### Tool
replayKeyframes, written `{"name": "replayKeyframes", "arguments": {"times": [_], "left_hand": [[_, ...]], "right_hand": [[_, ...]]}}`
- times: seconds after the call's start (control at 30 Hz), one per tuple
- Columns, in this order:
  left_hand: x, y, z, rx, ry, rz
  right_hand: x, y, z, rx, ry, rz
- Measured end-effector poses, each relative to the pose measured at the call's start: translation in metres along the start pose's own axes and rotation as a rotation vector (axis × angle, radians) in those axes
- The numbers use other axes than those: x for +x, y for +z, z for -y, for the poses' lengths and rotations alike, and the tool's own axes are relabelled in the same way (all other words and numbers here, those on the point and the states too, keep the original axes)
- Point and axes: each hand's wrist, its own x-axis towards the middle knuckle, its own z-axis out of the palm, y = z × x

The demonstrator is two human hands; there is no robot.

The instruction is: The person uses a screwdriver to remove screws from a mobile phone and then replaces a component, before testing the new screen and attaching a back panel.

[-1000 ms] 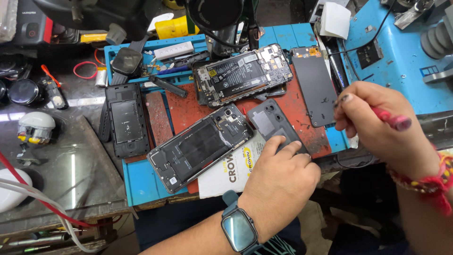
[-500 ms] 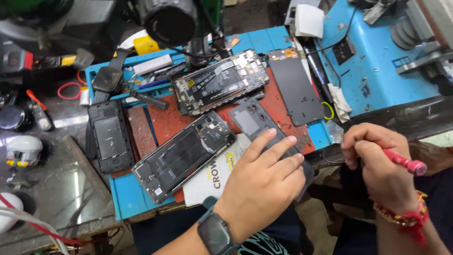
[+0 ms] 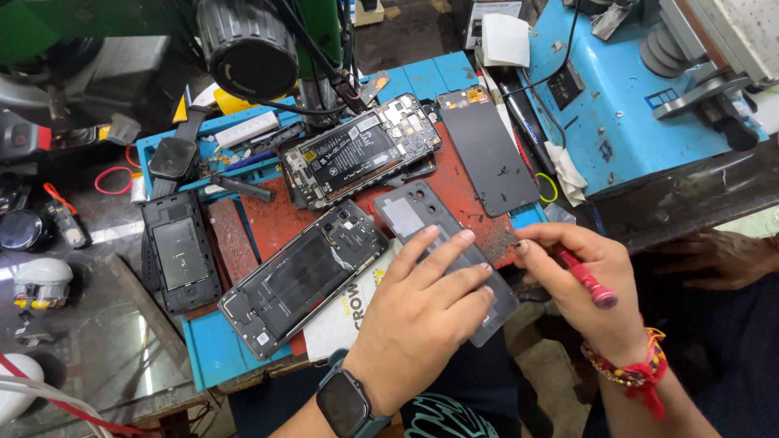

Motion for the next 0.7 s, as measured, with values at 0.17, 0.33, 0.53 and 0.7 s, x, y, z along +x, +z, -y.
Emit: {"name": "replayKeyframes", "arguments": {"times": [0.17,0.33,0.53,0.7], "left_hand": [[0.001,0.001,0.003,-0.028,-0.063,0.003],[0.002,0.0,0.005,-0.034,-0.075,0.007],[0.003,-0.003,0.003,-0.03,-0.049,0.0],[-0.001,-0.007,-0.003,-0.045,0.02,-0.015]], "right_hand": [[0.0,0.0,0.003,-0.132,-0.165,0.033],[0.007,-0.004,0.012,-0.227,-0.316,0.084],[0.024,-0.004,0.032,-0.419,-0.507,0.032],[0.041,0.0,0.044,-0.532,-0.627,0.119]]}}
